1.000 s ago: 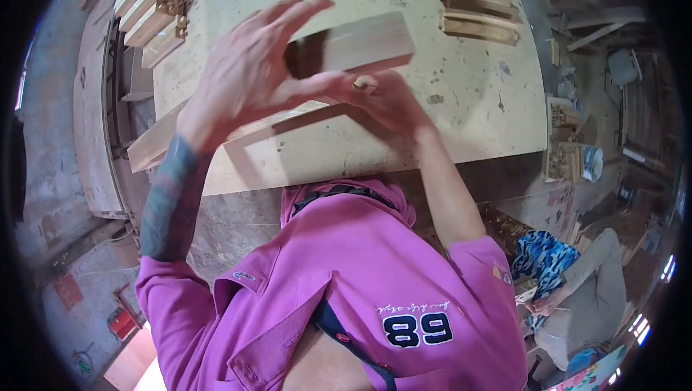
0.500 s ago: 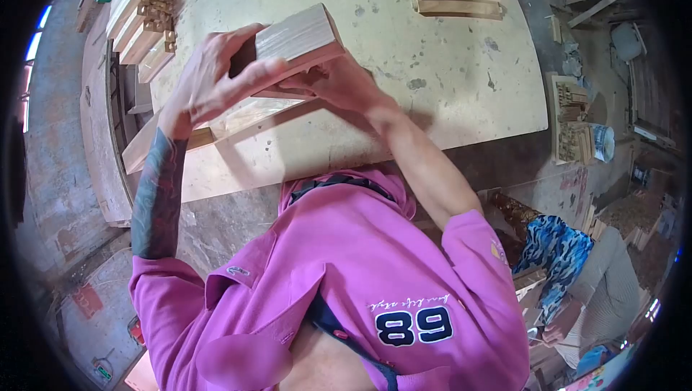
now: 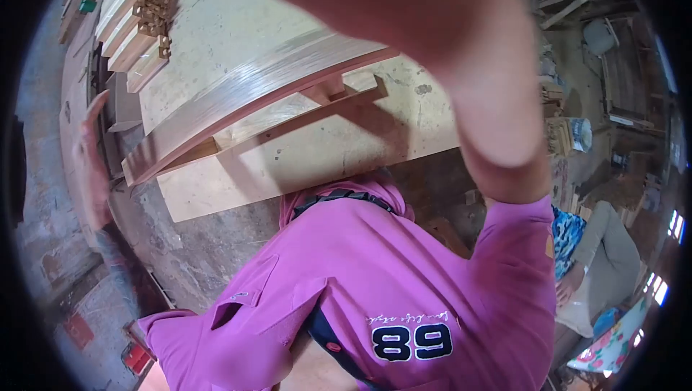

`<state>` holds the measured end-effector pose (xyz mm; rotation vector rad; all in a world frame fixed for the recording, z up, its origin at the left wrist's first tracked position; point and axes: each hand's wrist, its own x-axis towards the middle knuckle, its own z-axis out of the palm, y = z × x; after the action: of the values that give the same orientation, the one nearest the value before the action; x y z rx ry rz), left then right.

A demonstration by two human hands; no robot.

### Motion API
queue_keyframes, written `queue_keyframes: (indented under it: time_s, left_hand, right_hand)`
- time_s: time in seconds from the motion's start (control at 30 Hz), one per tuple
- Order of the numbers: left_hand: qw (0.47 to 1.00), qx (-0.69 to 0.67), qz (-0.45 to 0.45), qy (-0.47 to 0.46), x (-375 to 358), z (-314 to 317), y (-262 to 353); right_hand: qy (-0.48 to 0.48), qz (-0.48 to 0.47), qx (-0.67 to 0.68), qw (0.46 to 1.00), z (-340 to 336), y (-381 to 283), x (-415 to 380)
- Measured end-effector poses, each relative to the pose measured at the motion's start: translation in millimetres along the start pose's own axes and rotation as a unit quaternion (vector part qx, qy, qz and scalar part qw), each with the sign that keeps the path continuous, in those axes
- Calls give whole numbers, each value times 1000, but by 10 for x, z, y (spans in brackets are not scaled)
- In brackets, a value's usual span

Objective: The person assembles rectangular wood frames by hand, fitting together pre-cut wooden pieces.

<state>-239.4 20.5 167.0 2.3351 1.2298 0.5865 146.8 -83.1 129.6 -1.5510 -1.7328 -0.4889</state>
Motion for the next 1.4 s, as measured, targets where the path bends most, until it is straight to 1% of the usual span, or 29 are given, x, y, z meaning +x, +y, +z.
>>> queue_keyframes:
  time_s: [0.03, 0.07, 0.1, 0.13, 0.2, 0.23, 0.27, 0.3, 0.33, 0.37, 0.4, 0.47, 0.53, 0.6, 0.7, 0.73, 0.8, 0.83, 0.87, 0.93, 1.0, 1.07, 1.13, 1.17, 1.23, 1.3, 1.33, 1.4]
  left_hand:
    - [999, -20, 24, -9, -55, 181, -190]
    - [983, 144, 112, -28, -155, 529, -781]
    - [970, 145, -73, -182, -202, 473, -295]
    - [986, 117, 104, -62, -240, 547, -271]
    - [980, 123, 28, -154, -344, 483, -287]
    - [976, 138, 14, -166, -486, 459, -228]
    - [975, 152, 1, -164, -613, 463, -170]
    - [981, 131, 25, -144, -807, 508, -187]
    - [984, 110, 45, -132, -1063, 579, -269]
    - [984, 107, 92, -110, -1281, 673, -408]
    - [981, 103, 139, -83, -1439, 812, -562]
    - [979, 67, 179, -71, -1599, 1102, -824]
    - [981, 29, 176, -81, -1668, 1530, -1234]
    - [975, 2, 193, -107, -1598, 1875, -1594]
    - [966, 63, 234, -93, -1097, 2146, -1964]
    - [976, 93, 190, -45, -900, 2213, -1991]
    - [982, 152, 103, 52, -563, 2315, -2026]
    - [983, 155, 38, 88, -430, 2406, -2065]
    - [987, 118, -22, 106, -367, 2475, -2090]
    - [979, 33, -135, 146, -268, 2586, -1946]
    - [985, 36, -139, 91, -464, 2755, -1965]
    - [978, 140, -141, 58, -669, 2854, -1885]
    - [976, 139, -163, 31, -601, 2771, -1769]
    - [975, 138, -174, 12, -601, 2738, -1726]
    - [975, 134, -176, 16, -646, 2746, -1716]
    - [976, 132, -172, 22, -563, 2772, -1742]
    - [976, 133, -173, 22, -576, 2775, -1750]
    - [976, 129, -175, 21, -619, 2784, -1755]
  right_hand:
    - [-1, -42, -46, 998, 224, -96, 3]
    - [-72, -8, -50, 996, 282, -226, -120]
    - [-144, 26, -57, 988, 340, -356, -242]
    - [-214, 57, -69, 973, 400, -481, -361]
    - [-134, 48, -56, 988, 307, -534, -355]
    - [-210, 106, 17, 972, 170, -626, -440]
    - [-254, 89, 26, 963, 21, -684, -531]
    - [-297, 72, 37, 951, -128, -743, -624]
    - [-326, -4, -6, 945, -279, -870, -834]
    - [-418, 88, -6, 904, -446, -1099, -988]
    - [-501, 175, -7, 848, -616, -1325, -1132]
    - [-546, 315, -24, 776, -749, -1552, -1793]
    - [-411, 345, -23, 844, -607, -1733, -2739]
    - [-402, 397, -34, 825, -263, -1889, -2956]
    - [-318, 450, -41, 834, 227, -1891, -3061]
    - [-281, 447, -48, 848, 414, -1835, -3002]
    - [-237, 448, -71, 859, 844, -1668, -2841]
    - [-199, 437, -58, 875, 1073, -1554, -2703]
    - [-164, 440, -45, 882, 1321, -1435, -2564]
    - [-131, 454, -37, 880, 1823, -1178, -2182]
    - [-108, 455, -30, 883, 2317, -892, -1739]
    - [-99, 460, -13, 882, 2876, -522, -1398]
    - [-24, 449, 66, 891, 3325, -261, -1091]
    - [-22, 445, 90, 891, 3441, -209, -983]
    - [-18, 438, 134, 889, 3564, -142, -825]
    - [-73, 498, 242, 829, 3479, -180, -915]
    - [-104, 527, 293, 791, 3406, -250, -1054]
    - [-60, 482, 318, 814, 3352, -314, -1403]
